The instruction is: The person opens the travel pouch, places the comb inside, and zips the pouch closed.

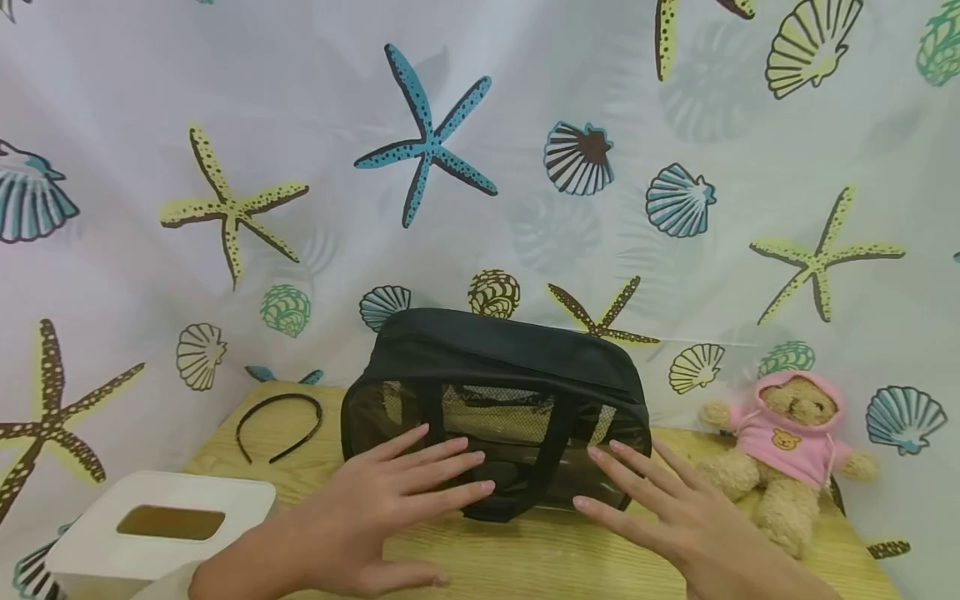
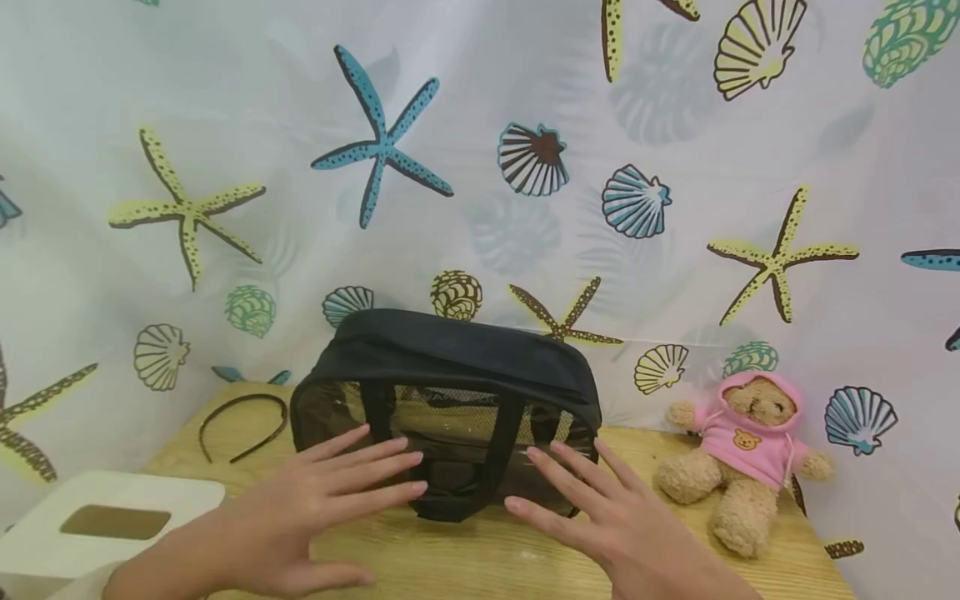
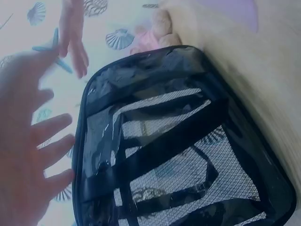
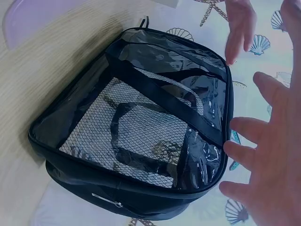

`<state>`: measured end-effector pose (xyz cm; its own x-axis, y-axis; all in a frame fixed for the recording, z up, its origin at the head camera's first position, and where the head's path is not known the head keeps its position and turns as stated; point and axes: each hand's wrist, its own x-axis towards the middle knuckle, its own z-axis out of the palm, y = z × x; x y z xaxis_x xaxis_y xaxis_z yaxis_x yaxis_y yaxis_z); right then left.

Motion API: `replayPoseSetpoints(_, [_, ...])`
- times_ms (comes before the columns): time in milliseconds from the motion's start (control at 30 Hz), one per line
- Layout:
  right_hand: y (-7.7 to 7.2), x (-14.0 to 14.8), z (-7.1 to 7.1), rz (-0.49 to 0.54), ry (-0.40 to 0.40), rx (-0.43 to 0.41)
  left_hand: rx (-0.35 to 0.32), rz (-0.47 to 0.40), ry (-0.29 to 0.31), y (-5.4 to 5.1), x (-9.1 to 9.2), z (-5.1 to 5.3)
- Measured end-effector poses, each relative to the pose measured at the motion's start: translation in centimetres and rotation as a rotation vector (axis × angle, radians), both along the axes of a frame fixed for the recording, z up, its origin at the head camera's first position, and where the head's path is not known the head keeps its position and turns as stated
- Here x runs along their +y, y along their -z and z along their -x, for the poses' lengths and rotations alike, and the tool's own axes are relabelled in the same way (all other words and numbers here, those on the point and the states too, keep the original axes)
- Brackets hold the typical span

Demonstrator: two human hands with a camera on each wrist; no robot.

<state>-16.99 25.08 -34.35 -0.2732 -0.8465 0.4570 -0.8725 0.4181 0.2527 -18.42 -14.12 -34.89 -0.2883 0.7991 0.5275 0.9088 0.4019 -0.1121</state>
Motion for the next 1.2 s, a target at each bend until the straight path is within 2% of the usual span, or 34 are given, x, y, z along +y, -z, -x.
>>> replayPoseSetpoints(100, [-0.5,-0.1,0.4,0.074,-0.003,0.021,0.037,-0.231,-0.005,-0.8,0.0,0.8])
replayPoseSetpoints(167, [-1.0,0.0,0.8,0.163,0.008,0.051,0.01,-0.395,-0.022,-1.2,-0.3,1.6])
replayPoseSetpoints(267, [-1.8,0.3,1.7,0.316,0.069,0.067,-0.1,-0.599,-0.125,-1.5,-1.1,2.8])
replayPoseSetpoints(367, [-2.3,0.9,3.0,0.468,0.156,0.028,-0.236,-0.713,-0.284,-1.1,-1.9,3.8])
replayPoseSetpoints(433, [-2.3,1.3,3.9,0.549,0.252,-0.045,-0.327,-0.736,-0.373,-0.7,-2.2,4.3])
replayPoseSetpoints(500, [-2.1,1.9,4.8,0.6,0.355,-0.153,-0.413,-0.74,-0.434,-0.3,-2.5,4.7])
replayPoseSetpoints(567, [-1.7,2.5,5.5,0.601,0.461,-0.305,-0.499,-0.739,-0.462,0.1,-2.8,5.0])
replayPoseSetpoints(633, [-1.2,3.2,6.2,0.573,0.528,-0.485,-0.579,-0.728,-0.485,0.3,-3.3,5.2])
replayPoseSetpoints(700, [-0.4,3.7,6.8,0.517,0.562,-0.696,-0.654,-0.718,-0.502,0.6,-3.8,5.4])
replayPoseSetpoints(767, [0.5,3.8,7.3,0.477,0.558,-0.905,-0.723,-0.713,-0.514,0.8,-4.6,5.5])
replayPoseSetpoints(867, [2.0,3.7,8.0,0.473,0.511,-1.139,-0.791,-0.704,-0.525,1.0,-5.4,5.7])
replayPoseSetpoints(967, [3.1,3.6,8.6,0.513,0.444,-1.248,-0.815,-0.684,-0.523,0.9,-5.7,6.0])
replayPoseSetpoints(1200, [4.2,4.3,9.8,0.557,0.38,-1.316,-0.814,-0.676,-0.501,0.9,-5.8,6.3])
